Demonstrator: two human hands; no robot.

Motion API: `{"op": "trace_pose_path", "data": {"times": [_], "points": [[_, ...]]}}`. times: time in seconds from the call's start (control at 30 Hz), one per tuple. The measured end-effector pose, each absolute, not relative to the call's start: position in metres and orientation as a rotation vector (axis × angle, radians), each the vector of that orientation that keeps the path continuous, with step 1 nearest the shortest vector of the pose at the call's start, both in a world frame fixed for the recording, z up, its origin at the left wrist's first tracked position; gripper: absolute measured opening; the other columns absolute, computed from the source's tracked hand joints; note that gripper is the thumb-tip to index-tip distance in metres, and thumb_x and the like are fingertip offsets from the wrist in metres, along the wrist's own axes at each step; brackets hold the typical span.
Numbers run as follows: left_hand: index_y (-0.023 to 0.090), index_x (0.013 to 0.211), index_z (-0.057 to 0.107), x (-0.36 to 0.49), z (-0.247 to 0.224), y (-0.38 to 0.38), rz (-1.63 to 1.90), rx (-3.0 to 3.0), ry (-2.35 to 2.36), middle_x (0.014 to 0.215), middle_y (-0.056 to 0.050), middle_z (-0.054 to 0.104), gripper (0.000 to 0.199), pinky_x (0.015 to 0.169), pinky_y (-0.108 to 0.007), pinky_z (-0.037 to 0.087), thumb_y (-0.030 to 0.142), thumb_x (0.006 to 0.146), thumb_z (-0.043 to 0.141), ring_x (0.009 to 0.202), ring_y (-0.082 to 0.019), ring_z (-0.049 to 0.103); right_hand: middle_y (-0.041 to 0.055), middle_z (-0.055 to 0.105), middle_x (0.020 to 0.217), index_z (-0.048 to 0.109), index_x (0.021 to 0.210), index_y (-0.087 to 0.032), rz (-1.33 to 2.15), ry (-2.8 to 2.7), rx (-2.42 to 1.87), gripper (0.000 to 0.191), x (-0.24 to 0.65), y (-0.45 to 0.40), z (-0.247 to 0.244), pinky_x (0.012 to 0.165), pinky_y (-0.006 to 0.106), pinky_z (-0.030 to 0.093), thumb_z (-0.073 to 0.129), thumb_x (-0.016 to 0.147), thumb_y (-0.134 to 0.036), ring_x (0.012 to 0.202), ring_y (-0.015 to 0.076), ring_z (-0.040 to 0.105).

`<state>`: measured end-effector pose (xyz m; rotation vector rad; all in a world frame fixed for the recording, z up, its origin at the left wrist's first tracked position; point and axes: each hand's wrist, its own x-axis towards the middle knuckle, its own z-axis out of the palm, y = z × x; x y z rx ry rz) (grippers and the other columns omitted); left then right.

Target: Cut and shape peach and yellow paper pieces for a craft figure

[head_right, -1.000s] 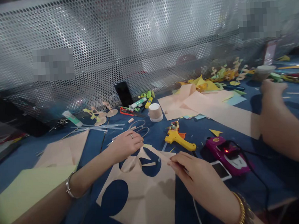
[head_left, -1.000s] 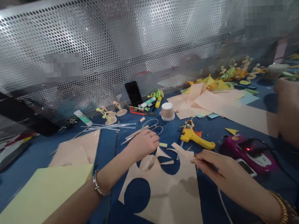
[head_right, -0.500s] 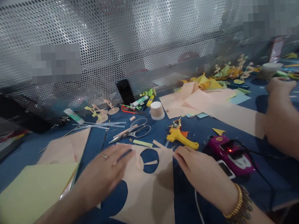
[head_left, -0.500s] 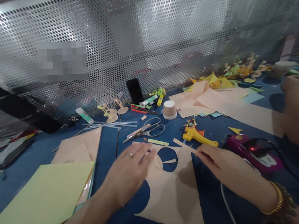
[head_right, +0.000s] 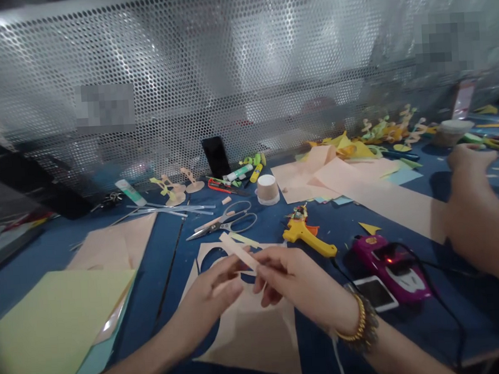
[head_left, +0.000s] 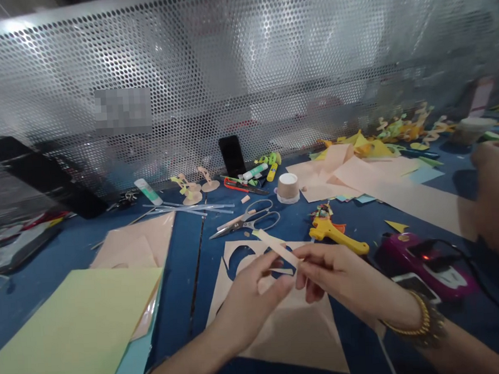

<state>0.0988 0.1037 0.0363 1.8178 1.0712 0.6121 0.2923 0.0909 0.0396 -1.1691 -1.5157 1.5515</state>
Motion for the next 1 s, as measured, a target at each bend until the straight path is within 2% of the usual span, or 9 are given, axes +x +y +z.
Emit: {"op": "trace_pose_path", "data": {"times": [0.1, 0.17, 0.27, 0.33, 0.53, 0.67, 0.77, 0.87, 1.0], "points": [[0.016, 0.099, 0.074, 0.111, 0.039, 0.113, 0.861, 1.353, 1.006, 0.113, -0.011, 0.071, 0.036, 0.094, -0.041, 0.048, 0.045, 0.088, 0.055, 0.106, -0.028, 0.063, -0.0008, 0.064, 0.075, 0.056, 0.093, -0.018, 1.588, -1.492, -1.173, 0.023, 0.282, 0.097, 0.041, 0.055, 0.022, 0.052, 0.051, 0.092, -0.040, 0.055, 0.0086, 0.063], [0.015, 0.092, 0.076, 0.113, 0.037, 0.120, 0.986, 1.153, 1.022, 0.102, -0.011, 0.074, 0.033, 0.084, -0.037, 0.053, 0.045, 0.085, 0.060, 0.093, -0.024, 0.067, -0.0007, 0.065, 0.074, 0.056, 0.092, -0.017, 1.563, -1.517, -1.218, 0.023, 0.281, 0.100, 0.041, 0.055, 0.022, 0.052, 0.054, 0.090, -0.040, 0.055, 0.0092, 0.064], [0.019, 0.098, 0.074, 0.110, 0.032, 0.127, 1.127, 0.910, 1.034, 0.092, -0.008, 0.075, 0.033, 0.070, -0.028, 0.053, 0.046, 0.081, 0.066, 0.080, -0.018, 0.067, -0.0013, 0.066, 0.073, 0.052, 0.100, -0.018, 1.557, -1.486, -1.220, 0.024, 0.286, 0.104, 0.036, 0.058, 0.024, 0.055, 0.056, 0.089, -0.039, 0.058, 0.0114, 0.066], [0.021, 0.105, 0.072, 0.109, 0.028, 0.128, 1.131, 0.837, 0.993, 0.093, -0.007, 0.074, 0.035, 0.072, -0.027, 0.052, 0.044, 0.079, 0.069, 0.082, -0.017, 0.066, -0.0013, 0.067, 0.074, 0.048, 0.102, -0.019, 1.562, -1.426, -1.198, 0.028, 0.287, 0.104, 0.030, 0.059, 0.026, 0.056, 0.056, 0.089, -0.042, 0.059, 0.0123, 0.067], [0.017, 0.101, 0.075, 0.116, 0.012, 0.117, 0.902, 1.064, 0.920, 0.071, -0.003, 0.071, 0.030, 0.071, -0.029, 0.052, 0.036, 0.079, 0.071, 0.069, -0.016, 0.063, -0.0022, 0.065, 0.071, 0.045, 0.085, -0.021, 1.532, -1.400, -1.220, 0.030, 0.278, 0.098, 0.024, 0.055, 0.024, 0.055, 0.054, 0.089, -0.050, 0.056, 0.0123, 0.066], [0.019, 0.093, 0.076, 0.112, 0.011, 0.118, 0.953, 0.835, 0.990, 0.084, -0.004, 0.074, 0.025, 0.063, -0.022, 0.053, 0.040, 0.082, 0.068, 0.070, -0.014, 0.067, 0.0006, 0.068, 0.074, 0.061, 0.083, -0.021, 1.115, -1.649, -1.408, 0.029, 0.288, 0.097, 0.029, 0.062, 0.024, 0.054, 0.043, 0.096, -0.040, 0.064, 0.0130, 0.065], [0.018, 0.091, 0.076, 0.109, 0.012, 0.120, 0.931, 0.743, 1.007, 0.074, -0.003, 0.072, 0.026, 0.055, -0.018, 0.052, 0.040, 0.079, 0.071, 0.063, -0.012, 0.066, 0.0025, 0.070, 0.101, 0.065, 0.102, -0.026, 0.704, -1.807, -1.422, 0.019, 0.297, 0.098, 0.027, 0.075, 0.025, 0.054, 0.049, 0.093, -0.022, 0.085, 0.0147, 0.067], [0.017, 0.092, 0.075, 0.109, 0.013, 0.120, 0.905, 0.736, 0.994, 0.069, -0.002, 0.069, 0.026, 0.056, -0.018, 0.052, 0.041, 0.082, 0.068, 0.060, -0.010, 0.065, 0.0032, 0.060, 0.123, 0.068, 0.105, -0.031, 0.474, -2.050, -1.198, 0.032, 0.299, 0.098, 0.024, 0.085, 0.028, 0.051, 0.053, 0.088, -0.009, 0.106, 0.0176, 0.060], [0.016, 0.090, 0.071, 0.109, 0.016, 0.119, 0.837, 0.832, 0.935, 0.071, -0.002, 0.066, 0.027, 0.057, -0.021, 0.052, 0.041, 0.086, 0.062, 0.061, -0.011, 0.063, 0.0045, 0.063, 0.116, 0.074, 0.093, -0.030, 0.437, -2.102, -1.051, 0.024, 0.296, 0.096, 0.025, 0.083, 0.029, 0.052, 0.060, 0.086, -0.011, 0.099, 0.0179, 0.062]]}}
